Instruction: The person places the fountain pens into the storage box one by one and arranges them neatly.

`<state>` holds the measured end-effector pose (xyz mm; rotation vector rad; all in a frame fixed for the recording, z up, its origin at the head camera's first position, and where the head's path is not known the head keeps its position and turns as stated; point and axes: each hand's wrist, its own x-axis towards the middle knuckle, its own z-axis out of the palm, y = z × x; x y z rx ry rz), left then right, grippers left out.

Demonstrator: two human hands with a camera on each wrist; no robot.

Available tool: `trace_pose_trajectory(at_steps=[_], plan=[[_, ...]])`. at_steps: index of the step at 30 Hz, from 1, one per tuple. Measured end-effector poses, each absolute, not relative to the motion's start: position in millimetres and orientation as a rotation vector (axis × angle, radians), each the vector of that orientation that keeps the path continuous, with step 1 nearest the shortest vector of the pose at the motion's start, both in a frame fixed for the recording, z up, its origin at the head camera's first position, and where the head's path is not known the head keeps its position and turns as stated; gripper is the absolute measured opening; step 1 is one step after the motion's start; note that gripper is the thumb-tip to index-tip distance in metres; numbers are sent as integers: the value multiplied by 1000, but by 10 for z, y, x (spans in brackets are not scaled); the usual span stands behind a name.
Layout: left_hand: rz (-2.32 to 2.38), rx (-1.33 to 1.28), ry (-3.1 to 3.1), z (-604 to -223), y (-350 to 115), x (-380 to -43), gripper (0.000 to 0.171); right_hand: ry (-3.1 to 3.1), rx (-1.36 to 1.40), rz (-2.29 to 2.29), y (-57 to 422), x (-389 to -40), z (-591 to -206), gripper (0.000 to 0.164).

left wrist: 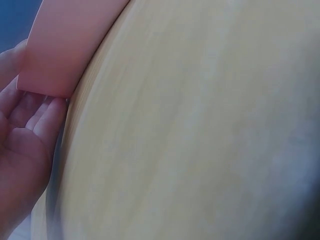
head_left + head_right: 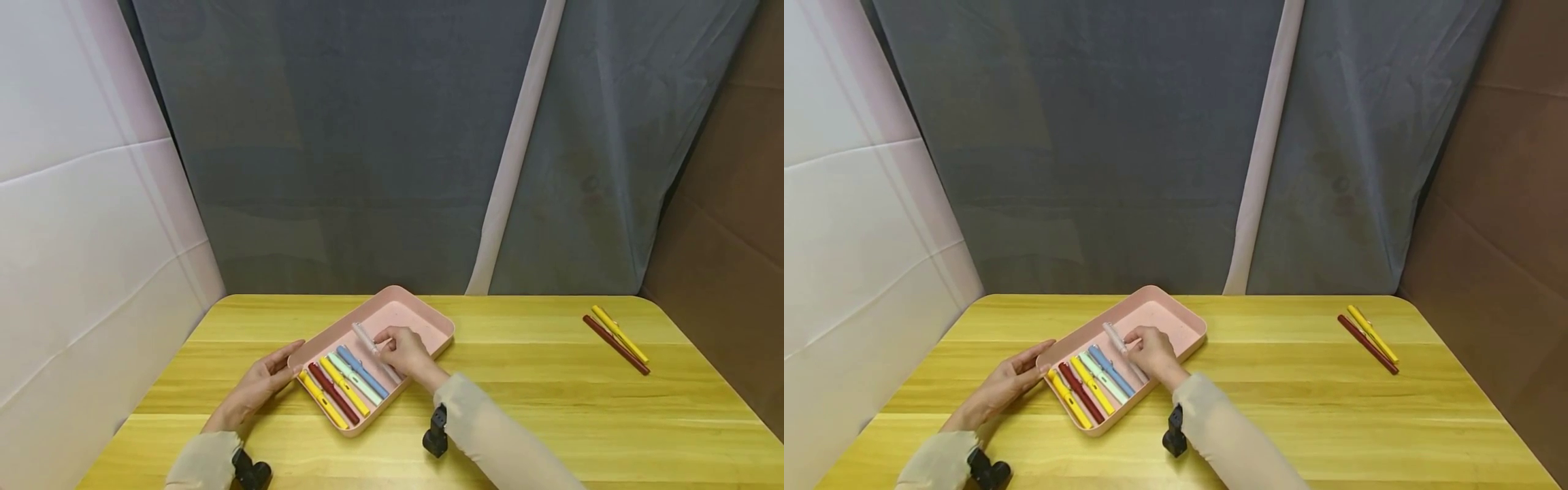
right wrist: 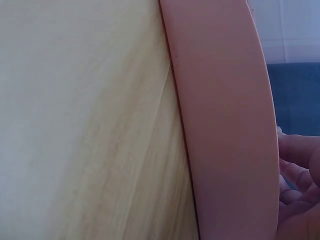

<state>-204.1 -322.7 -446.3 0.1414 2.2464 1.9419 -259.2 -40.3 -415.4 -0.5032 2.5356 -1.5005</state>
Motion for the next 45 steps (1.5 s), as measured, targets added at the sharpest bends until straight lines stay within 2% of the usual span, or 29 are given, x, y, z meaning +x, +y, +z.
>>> trace_pose_trajectory(at_steps=[17,45], plan=[[1951,147,2241,-4457,-3196,-2055,66,2671,-559,-1277,-452,-2577,-4133,10],[1952,88,2256,-4470,-3179,-2067,66,2731,-609,-1157,-488,-2551,-4168,9]])
